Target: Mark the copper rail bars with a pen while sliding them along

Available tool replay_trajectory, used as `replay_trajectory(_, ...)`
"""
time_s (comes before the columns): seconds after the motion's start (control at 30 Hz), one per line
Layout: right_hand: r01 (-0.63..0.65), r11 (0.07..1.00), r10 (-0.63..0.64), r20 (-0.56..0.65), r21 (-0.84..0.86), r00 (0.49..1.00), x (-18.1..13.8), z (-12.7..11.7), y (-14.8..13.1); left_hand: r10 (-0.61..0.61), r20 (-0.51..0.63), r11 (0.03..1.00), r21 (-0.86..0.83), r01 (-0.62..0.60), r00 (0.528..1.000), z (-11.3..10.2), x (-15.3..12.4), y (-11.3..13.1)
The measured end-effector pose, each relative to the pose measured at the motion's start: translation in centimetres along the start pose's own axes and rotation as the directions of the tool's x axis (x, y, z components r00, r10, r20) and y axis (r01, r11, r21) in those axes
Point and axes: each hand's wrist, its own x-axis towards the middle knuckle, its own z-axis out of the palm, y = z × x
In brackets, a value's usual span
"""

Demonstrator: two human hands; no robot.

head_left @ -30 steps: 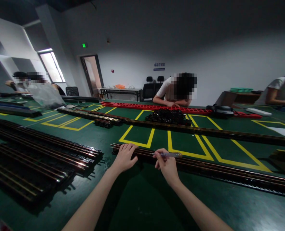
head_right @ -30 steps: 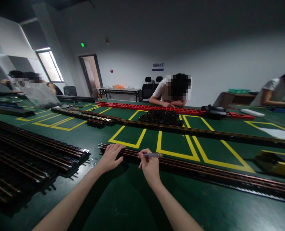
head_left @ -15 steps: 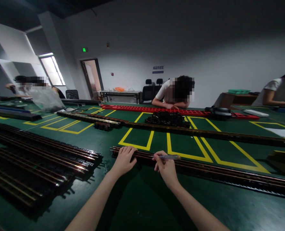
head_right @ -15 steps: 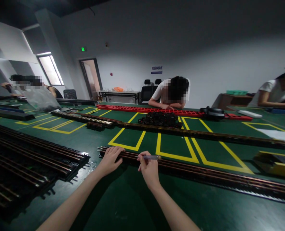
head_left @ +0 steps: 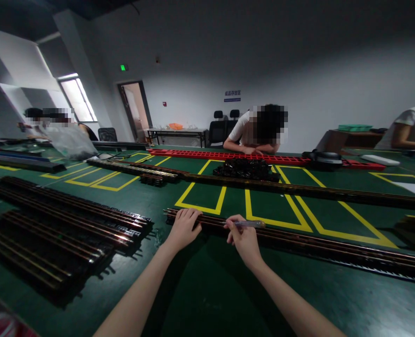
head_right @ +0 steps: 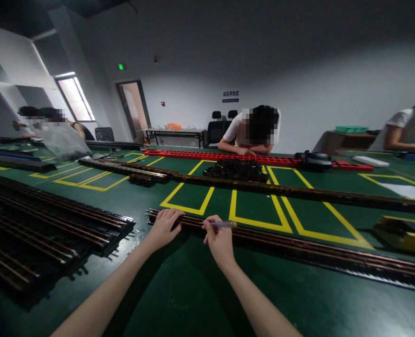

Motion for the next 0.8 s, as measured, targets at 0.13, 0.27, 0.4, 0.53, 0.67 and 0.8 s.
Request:
replay_trajectory(0.13, -0.009, 1.0, 0.009, 0.023, 0.008, 1.0, 0.04, -0.08, -0.2, -0.017, 0.007, 1.0, 0.008, 0.017, 1.0, -0.13, 0.03, 0.14)
replay_trajectory(0.27, -0.018, 1.0, 0.018, 0.026, 0.0, 0.999, 0.12, -0.25, -0.41, -0.019, 0.014, 1.0, 0.025, 0.019, 1.0, -0.2, 0.02, 0.13)
replay_trajectory(0.4, -0.03, 1.0, 0.03, 0.035, -0.002, 0.999, 0.14, -0.24, -0.56, -0.013, 0.017, 0.999, 0.041, 0.013, 1.0, -0.23, 0.04, 0.08)
replay_trajectory(0.53, -0.037, 0.999, 0.037, 0.038, 0.021, 0.999, 0.16, -0.22, -0.64, -0.021, 0.024, 0.998, 0.06, 0.02, 0.999, -0.34, 0.1, 0.16)
replay_trajectory(0.67, -0.041, 0.998, 0.038, 0.054, 0.038, 0.998, 0.19, -0.33, -0.49, -0.019, 0.027, 0.997, 0.078, 0.017, 0.999, -0.43, 0.13, 0.25)
replay_trajectory(0.8, -0.05, 0.998, 0.047, 0.067, 0.03, 0.997, 0.2, -0.44, -0.24, -0.008, 0.03, 0.997, 0.073, 0.006, 1.0, -0.45, 0.12, 0.2)
